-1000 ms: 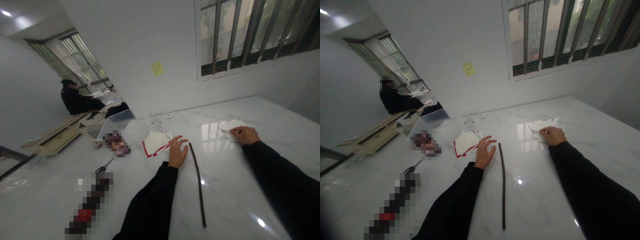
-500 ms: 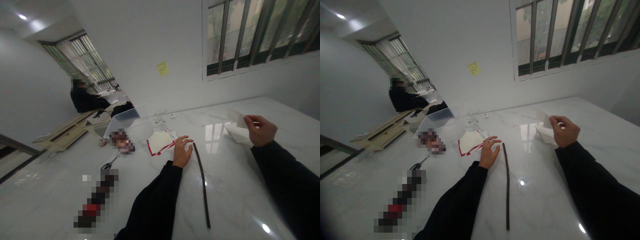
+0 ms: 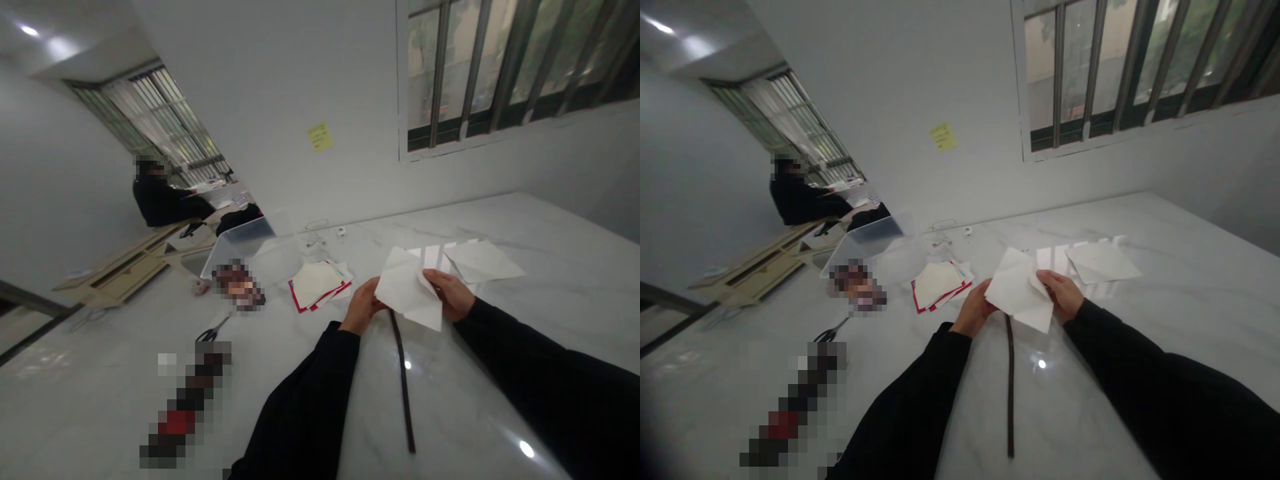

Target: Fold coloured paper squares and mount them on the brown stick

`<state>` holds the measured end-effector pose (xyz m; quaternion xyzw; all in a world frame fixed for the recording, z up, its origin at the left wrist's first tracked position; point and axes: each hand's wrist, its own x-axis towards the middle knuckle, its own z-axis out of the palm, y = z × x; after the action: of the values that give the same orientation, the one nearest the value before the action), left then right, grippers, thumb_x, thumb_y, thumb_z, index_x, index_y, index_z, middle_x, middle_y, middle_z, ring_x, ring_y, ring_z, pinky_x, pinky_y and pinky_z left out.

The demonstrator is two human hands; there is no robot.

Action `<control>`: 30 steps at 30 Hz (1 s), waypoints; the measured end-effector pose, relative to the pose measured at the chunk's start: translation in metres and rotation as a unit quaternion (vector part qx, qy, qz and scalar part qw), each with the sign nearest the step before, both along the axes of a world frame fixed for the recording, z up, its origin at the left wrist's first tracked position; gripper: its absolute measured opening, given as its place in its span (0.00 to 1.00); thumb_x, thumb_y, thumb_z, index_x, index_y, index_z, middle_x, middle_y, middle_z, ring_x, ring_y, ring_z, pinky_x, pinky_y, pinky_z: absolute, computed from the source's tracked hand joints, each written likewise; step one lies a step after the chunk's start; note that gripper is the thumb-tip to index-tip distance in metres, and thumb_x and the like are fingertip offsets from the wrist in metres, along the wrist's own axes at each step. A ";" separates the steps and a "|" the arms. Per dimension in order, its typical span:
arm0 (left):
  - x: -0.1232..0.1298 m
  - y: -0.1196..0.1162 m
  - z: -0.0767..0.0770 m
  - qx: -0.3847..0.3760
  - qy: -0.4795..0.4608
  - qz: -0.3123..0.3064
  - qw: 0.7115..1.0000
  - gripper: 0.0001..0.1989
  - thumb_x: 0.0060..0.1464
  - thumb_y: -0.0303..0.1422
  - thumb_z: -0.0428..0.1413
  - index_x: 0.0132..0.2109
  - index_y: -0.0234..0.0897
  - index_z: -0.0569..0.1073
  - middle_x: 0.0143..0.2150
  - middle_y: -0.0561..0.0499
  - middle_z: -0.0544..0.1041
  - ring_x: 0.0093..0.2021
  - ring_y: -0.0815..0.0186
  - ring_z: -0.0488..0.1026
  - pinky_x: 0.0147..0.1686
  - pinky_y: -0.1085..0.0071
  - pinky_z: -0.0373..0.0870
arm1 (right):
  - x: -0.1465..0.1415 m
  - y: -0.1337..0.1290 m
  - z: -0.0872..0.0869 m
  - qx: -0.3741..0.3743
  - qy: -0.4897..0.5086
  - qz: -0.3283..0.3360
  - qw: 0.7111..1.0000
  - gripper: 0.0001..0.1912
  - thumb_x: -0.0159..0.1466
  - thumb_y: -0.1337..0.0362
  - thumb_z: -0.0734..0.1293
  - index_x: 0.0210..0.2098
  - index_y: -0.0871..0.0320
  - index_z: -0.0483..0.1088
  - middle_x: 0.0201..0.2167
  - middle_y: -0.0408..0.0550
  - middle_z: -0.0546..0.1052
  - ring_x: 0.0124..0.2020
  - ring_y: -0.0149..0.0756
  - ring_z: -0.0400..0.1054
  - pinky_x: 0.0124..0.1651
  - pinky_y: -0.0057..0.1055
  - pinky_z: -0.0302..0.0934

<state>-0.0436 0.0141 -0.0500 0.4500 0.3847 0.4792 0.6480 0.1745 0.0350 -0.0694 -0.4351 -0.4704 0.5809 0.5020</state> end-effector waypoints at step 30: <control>0.004 -0.002 -0.009 0.006 0.014 0.003 1.000 0.30 0.43 0.35 0.68 0.54 0.32 0.72 0.51 0.39 0.78 0.48 0.53 0.76 0.48 0.60 0.70 | -0.009 -0.005 -0.006 -0.006 -0.051 0.122 0.991 0.19 0.53 0.50 0.73 0.34 0.61 0.76 0.29 0.46 0.80 0.27 0.33 0.72 0.28 0.28 0.64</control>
<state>-0.0398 0.0126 -0.0589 0.4589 0.3921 0.4775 0.6384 0.1654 0.0301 -0.0757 -0.4065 -0.5416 0.6174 0.4004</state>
